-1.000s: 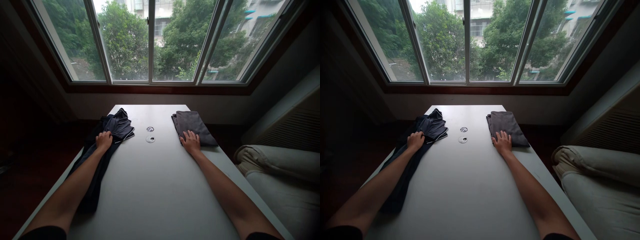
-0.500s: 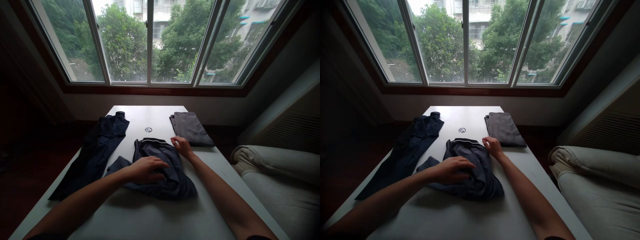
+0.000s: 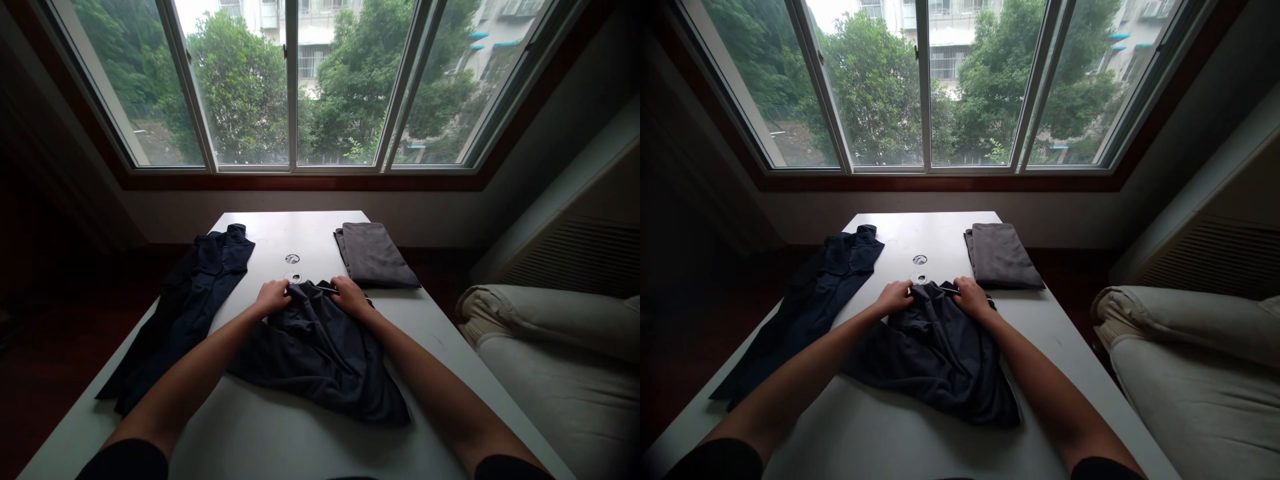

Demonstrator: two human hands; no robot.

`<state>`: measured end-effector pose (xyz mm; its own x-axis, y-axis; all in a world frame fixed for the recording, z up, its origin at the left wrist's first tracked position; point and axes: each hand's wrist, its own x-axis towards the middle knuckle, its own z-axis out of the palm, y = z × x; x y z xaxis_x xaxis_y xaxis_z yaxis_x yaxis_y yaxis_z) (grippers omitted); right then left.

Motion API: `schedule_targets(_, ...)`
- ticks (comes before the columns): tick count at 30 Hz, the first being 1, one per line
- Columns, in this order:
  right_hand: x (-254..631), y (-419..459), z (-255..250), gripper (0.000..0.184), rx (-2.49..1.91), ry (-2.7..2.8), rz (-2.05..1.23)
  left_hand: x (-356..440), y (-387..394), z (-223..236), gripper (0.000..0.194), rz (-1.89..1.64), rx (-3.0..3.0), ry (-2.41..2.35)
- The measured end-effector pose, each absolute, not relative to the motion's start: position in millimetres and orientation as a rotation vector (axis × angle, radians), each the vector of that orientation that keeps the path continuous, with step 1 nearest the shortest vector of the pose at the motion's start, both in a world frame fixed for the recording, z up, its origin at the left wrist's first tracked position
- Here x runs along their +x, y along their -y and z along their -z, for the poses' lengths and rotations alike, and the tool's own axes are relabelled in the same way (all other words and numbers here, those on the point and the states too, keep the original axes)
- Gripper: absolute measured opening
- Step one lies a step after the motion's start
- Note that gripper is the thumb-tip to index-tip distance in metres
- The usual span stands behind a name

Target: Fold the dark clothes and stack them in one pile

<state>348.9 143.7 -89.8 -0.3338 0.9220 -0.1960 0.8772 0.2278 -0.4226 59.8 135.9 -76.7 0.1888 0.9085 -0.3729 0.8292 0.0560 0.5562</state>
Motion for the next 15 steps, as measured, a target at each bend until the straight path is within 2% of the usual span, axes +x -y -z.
schedule_targets(3, 350.4, -147.0, 82.1, 0.015, -1.770, 2.255, -0.549, 49.2, -144.0, 67.8, 0.007, -0.200, 1.656, -1.656)
schedule_targets(5, 350.6, -149.5, 77.1, 0.017, -1.810, 2.196, -0.526, 35.7, -158.0, 55.2, 0.013, -0.298, 1.565, -1.688)
schedule_targets(9, 350.2, -155.4, 71.9, 0.018, -1.945, 2.044, -0.679, 25.5, -188.1, 16.0, 0.024, -0.570, 1.428, -1.709)
schedule_targets(11, 350.9, -159.8, 72.6, 0.020, -1.923, 1.890, -0.843, 39.8, -187.9, -10.4, 0.026, -0.777, 1.322, -1.622)
schedule_targets(13, 352.5, -163.7, 73.4, 0.027, -1.796, 1.634, -1.163, 65.7, -169.2, -42.6, 0.029, -0.957, 1.162, -1.410)
schedule_targets(15, 354.8, -165.1, 71.4, 0.033, -1.607, 1.304, -1.457, 95.1, -134.9, -79.3, 0.031, -0.880, 1.117, -1.122)
